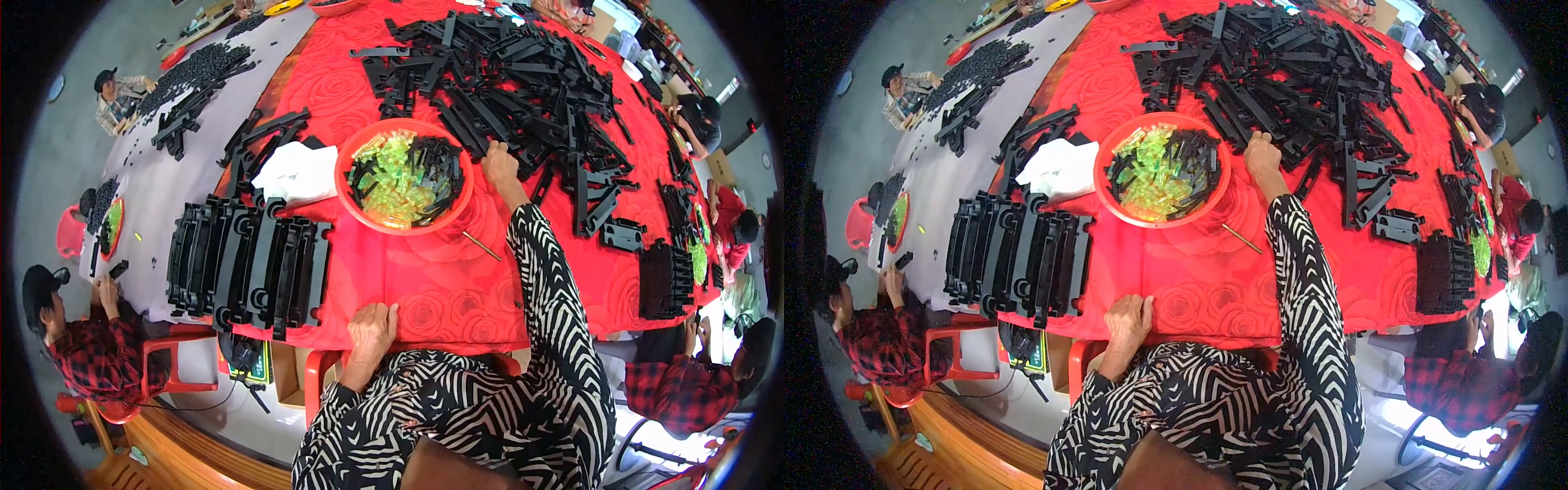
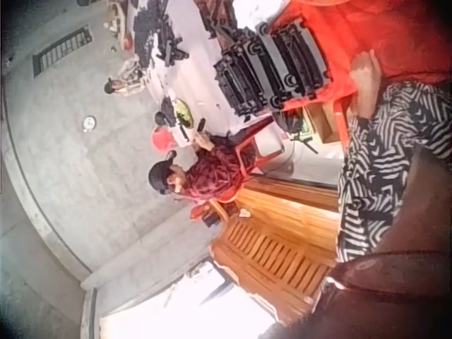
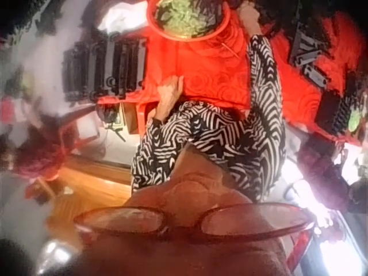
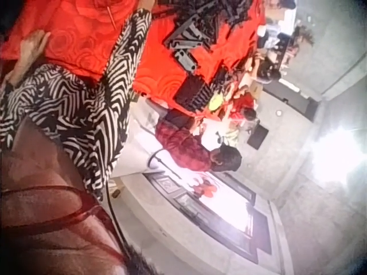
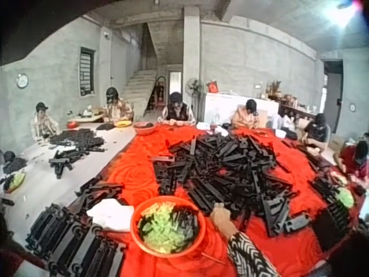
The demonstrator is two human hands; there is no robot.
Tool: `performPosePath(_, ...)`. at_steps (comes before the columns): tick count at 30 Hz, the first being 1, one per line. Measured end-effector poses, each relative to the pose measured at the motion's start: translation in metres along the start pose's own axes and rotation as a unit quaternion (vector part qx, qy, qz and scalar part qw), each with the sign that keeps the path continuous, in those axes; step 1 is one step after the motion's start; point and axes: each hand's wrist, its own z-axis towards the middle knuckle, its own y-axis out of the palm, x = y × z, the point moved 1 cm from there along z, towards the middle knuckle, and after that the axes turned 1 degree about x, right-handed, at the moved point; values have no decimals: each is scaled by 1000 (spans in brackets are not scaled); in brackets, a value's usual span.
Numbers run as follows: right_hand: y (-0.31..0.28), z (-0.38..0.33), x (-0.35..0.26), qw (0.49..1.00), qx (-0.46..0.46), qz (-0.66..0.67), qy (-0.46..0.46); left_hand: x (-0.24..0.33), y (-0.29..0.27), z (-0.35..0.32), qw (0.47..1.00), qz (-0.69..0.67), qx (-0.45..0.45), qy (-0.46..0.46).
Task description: The person assembles plastic components by wiping black plastic parts with a foil ball, inserting small plastic pieces from a bowl into the slots, and pressing the parts together by hand.
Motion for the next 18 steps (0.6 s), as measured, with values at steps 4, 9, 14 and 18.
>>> performPosePath(4, -15, -15, -12, 999, -15, 46, -18, -6, 1, -6, 1000, 12, 3, -10)
performPosePath(9, -35, -29, 24, 940, 70, 327, 70, 0, 2, 2, 1000, -15, 4, 2)
performPosePath(14, -81, -98, -1, 710, 45, 688, 143, -4, -2, -3, 1000, -15, 5, -13)
performPosePath(18, -119, -162, -26, 543, -60, 827, 135, 2, -11, 1, 996, -48, -19, -73)
